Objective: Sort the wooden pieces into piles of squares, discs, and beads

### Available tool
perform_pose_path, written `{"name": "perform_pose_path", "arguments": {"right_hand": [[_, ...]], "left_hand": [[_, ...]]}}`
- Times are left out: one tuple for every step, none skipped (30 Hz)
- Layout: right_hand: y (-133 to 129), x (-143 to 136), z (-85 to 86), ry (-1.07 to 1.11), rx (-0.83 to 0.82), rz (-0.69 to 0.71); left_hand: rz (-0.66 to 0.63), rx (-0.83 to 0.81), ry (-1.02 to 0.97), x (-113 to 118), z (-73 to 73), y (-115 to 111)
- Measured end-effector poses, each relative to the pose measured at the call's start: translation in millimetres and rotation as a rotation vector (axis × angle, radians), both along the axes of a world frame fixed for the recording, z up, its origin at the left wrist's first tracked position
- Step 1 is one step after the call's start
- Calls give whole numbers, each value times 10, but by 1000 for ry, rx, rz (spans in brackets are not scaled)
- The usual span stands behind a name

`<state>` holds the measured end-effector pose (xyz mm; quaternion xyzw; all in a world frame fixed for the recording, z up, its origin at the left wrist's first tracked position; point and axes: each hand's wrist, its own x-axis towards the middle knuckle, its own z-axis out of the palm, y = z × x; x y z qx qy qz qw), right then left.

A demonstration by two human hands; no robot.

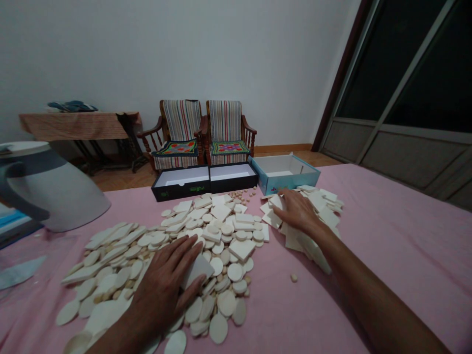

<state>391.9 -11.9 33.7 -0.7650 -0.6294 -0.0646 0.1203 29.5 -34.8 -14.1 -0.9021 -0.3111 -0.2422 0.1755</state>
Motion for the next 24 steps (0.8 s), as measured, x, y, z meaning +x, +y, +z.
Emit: {"name": "perform_pose_path", "arguments": {"right_hand": [[-1, 107, 35, 8, 37, -46], [-6, 220, 62, 3, 73, -109], [-14, 333, 80, -13, 108, -184], [-22, 438, 87, -33, 143, -265], [-29, 528, 84, -52, 181, -334], [-31, 596, 74, -65, 221, -381], [-27, 635, 57, -70, 261, -398], [-17, 642, 34, -65, 292, -380], [0, 613, 6, -43, 308, -323], [21, 551, -29, 1, 304, -230], [45, 458, -69, 65, 277, -112], [69, 341, -115, 143, 236, 18], [90, 208, -165, 222, 191, 147], [108, 67, -217, 288, 147, 262], [120, -71, -266, 331, 118, 346], [129, -200, -310, 347, 93, 405], [133, -313, -346, 351, 61, 445], [135, -405, -371, 346, 22, 466], [136, -476, -387, 334, -24, 473], [137, -525, -395, 320, -70, 471], [139, -557, -398, 304, -107, 461], [141, -573, -400, 287, -129, 447], [143, -580, -406, 274, -134, 429], [144, -580, -417, 265, -127, 413]], "left_hand": [[1, -3, -1, 0, -1, -1], [3, -5, -1, 0, -2, -1], [3, -5, -4, -1, -3, -2], [2, -2, -7, -2, -4, -3], [0, 0, -7, -3, -5, -2], [-2, 3, -7, -3, -5, -2], [-4, 4, -7, -2, -5, -1], [-6, 5, -8, 1, -3, -1], [-8, 5, -10, 5, 0, -1], [-7, 4, -12, 10, 4, -1], [-5, 4, -16, 16, 10, -2], [-5, 5, -18, 21, 15, -4], [-5, 5, -18, 26, 20, -6], [-5, 6, -17, 29, 24, -8], [-5, 6, -16, 30, 27, -10], [-6, 7, -14, 30, 27, -11], [-6, 9, -13, 28, 27, -11], [-7, 11, -11, 26, 24, -11], [-9, 13, -10, 23, 21, -11], [-13, 15, -9, 20, 18, -10], [-12, 15, -7, 18, 15, -10], [-9, 13, -6, 16, 13, -10], [-4, 10, -4, 15, 11, -10], [2, 8, -2, 14, 9, -10]]}}
